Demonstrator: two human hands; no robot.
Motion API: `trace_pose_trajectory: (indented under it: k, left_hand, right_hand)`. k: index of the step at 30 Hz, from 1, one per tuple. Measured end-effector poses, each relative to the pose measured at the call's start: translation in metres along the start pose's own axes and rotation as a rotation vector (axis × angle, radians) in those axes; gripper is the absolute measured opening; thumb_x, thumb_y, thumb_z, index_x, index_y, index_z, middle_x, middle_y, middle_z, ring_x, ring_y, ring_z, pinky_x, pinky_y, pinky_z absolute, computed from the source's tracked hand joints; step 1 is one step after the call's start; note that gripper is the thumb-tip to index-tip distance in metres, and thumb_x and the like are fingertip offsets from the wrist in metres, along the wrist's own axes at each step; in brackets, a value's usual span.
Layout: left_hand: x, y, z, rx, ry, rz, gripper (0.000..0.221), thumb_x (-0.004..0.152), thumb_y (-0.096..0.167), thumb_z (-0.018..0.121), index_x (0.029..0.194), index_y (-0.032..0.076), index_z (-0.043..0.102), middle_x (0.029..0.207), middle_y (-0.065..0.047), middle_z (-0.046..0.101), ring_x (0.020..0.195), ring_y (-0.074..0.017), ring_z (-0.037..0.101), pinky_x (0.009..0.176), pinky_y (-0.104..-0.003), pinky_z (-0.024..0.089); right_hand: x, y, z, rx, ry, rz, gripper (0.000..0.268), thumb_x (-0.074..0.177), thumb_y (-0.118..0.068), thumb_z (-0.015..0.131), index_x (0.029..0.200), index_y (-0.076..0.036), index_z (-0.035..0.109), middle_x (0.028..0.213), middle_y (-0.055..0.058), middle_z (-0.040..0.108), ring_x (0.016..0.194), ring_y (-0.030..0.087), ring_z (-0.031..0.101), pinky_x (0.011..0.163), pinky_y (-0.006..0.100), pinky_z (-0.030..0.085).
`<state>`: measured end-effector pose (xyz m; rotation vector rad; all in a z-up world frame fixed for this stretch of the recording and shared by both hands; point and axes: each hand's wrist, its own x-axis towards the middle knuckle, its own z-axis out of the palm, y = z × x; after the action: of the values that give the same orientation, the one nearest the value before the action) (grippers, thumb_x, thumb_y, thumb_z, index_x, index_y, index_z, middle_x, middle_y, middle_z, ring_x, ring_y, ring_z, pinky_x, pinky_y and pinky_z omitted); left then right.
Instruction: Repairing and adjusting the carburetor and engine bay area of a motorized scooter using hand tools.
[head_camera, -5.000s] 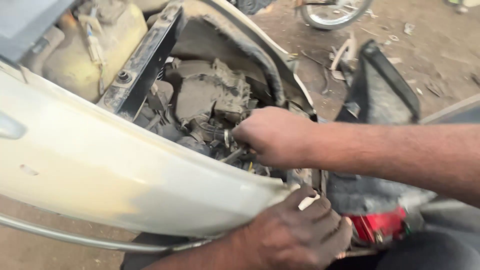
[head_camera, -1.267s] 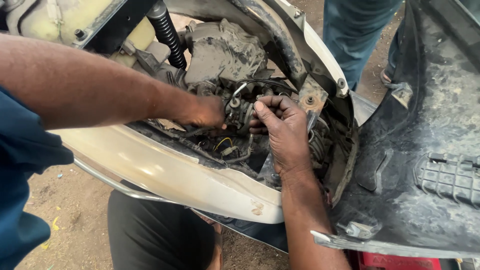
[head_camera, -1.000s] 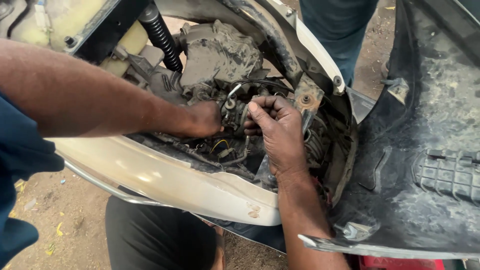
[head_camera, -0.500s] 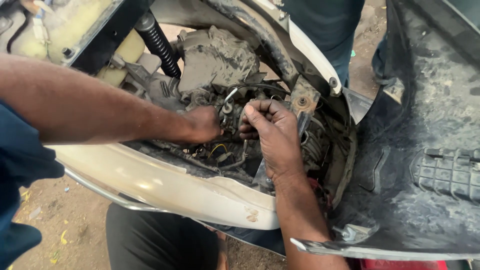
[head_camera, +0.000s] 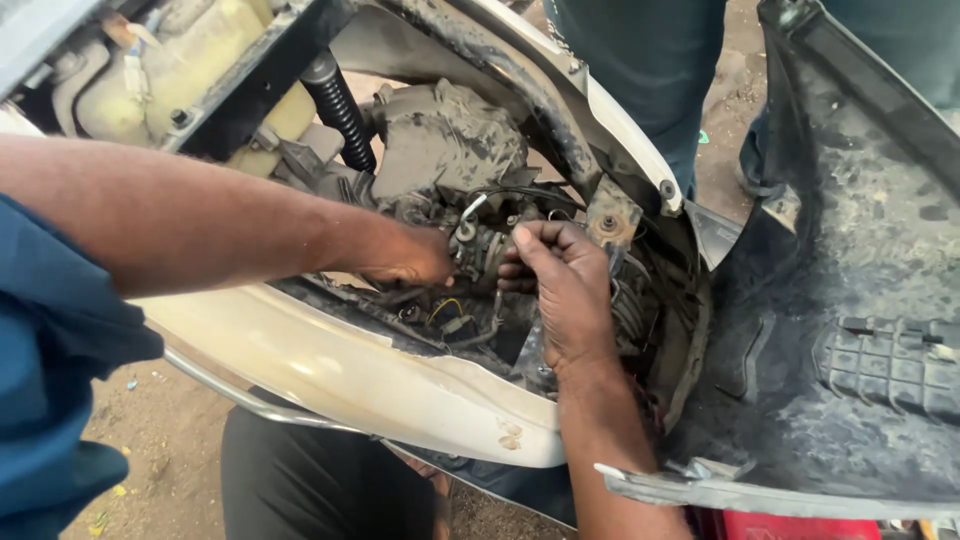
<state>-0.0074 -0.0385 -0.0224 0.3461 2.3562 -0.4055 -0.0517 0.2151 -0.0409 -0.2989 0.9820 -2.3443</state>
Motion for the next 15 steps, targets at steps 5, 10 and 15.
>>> trace_pose_trajectory:
  k: [5, 10, 15]
  left_hand:
    - [-0.006, 0.033, -0.007, -0.525, 0.061, -0.544, 0.037, 0.093, 0.035, 0.07, 0.102, -0.001, 0.076, 0.109, -0.024, 0.075, 0.103, -0.0372, 0.073, 0.091, -0.047, 0.058]
    - [-0.008, 0.034, -0.012, -0.467, 0.019, -0.605, 0.046, 0.094, 0.044, 0.066, 0.1, 0.0, 0.078, 0.109, -0.023, 0.072, 0.105, -0.0361, 0.071, 0.097, -0.045, 0.054]
    - [-0.015, 0.045, -0.03, -0.496, -0.015, -0.63, 0.044, 0.095, 0.04, 0.065, 0.103, -0.002, 0.075, 0.108, -0.024, 0.074, 0.105, -0.0353, 0.074, 0.097, -0.045, 0.056]
  right_hand:
    - [0.0, 0.0, -0.003, 0.045, 0.028, 0.0, 0.014, 0.096, -0.016, 0.071, 0.097, -0.002, 0.069, 0.083, 0.007, 0.07, 0.068, 0.015, 0.068, 0.063, 0.029, 0.06]
    - [0.005, 0.002, -0.005, 0.144, 0.076, -0.035, 0.01, 0.097, -0.013, 0.069, 0.095, -0.003, 0.069, 0.082, 0.006, 0.069, 0.067, 0.015, 0.068, 0.062, 0.031, 0.06]
    - [0.002, 0.002, -0.007, 0.169, 0.081, -0.038, 0.01, 0.098, -0.013, 0.068, 0.095, -0.003, 0.069, 0.082, 0.006, 0.069, 0.068, 0.015, 0.068, 0.062, 0.031, 0.06]
